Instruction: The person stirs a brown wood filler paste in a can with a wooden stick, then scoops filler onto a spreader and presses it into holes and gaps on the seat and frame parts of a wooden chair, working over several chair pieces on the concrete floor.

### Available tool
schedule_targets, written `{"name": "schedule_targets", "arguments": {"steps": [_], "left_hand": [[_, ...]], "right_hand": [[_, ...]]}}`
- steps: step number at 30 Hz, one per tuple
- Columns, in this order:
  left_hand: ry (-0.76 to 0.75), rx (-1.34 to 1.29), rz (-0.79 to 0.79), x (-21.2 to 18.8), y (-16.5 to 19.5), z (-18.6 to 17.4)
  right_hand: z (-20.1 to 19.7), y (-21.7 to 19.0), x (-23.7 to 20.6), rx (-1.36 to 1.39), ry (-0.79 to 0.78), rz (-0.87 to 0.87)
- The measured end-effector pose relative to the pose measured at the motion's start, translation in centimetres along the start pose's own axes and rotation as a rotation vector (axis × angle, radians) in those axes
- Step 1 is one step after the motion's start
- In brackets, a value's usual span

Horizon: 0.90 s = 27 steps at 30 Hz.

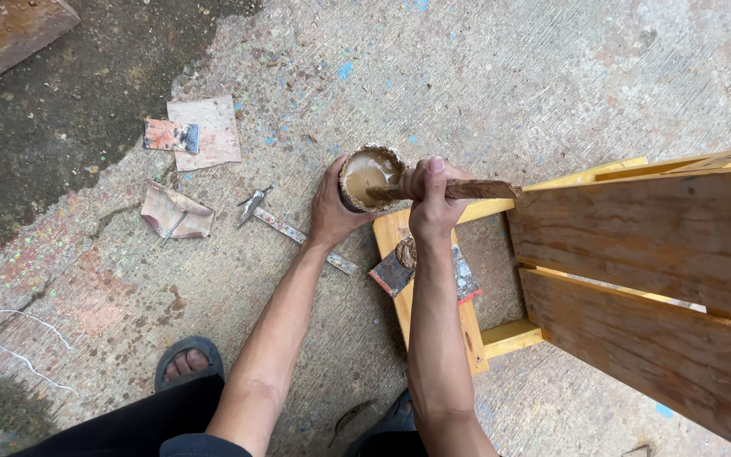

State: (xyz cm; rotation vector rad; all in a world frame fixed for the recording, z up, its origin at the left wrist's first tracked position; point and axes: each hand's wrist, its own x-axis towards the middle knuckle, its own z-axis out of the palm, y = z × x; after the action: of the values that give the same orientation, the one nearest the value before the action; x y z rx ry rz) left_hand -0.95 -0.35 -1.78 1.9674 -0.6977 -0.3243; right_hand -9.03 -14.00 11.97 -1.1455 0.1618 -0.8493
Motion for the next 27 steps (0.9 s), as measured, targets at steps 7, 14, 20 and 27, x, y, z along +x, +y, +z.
{"name": "schedule_targets", "arguments": {"steps": [7,14,20,27], "left_hand": [[0.014,-0.019,0.002,-0.1,0.3,-0.3],[0.012,-0.030,-0.015,-0.1,1.2,-0.8],[-0.007,-0.014,-0.051,-0.1,1.2,-0.8],[-0.024,-0.008,-0.058,0.0,0.6,-0.3]], "right_hand": [[1.6,2.0,2.7,0.027,0.061,-0.049],[0.3,3.0,2.0,-0.459,-0.023,-0.160],[0.9,2.5,1.6,-0.187,0.154,0.006],[-0.5,-1.9,3.2,0.130,0.301,-0.025]]}}
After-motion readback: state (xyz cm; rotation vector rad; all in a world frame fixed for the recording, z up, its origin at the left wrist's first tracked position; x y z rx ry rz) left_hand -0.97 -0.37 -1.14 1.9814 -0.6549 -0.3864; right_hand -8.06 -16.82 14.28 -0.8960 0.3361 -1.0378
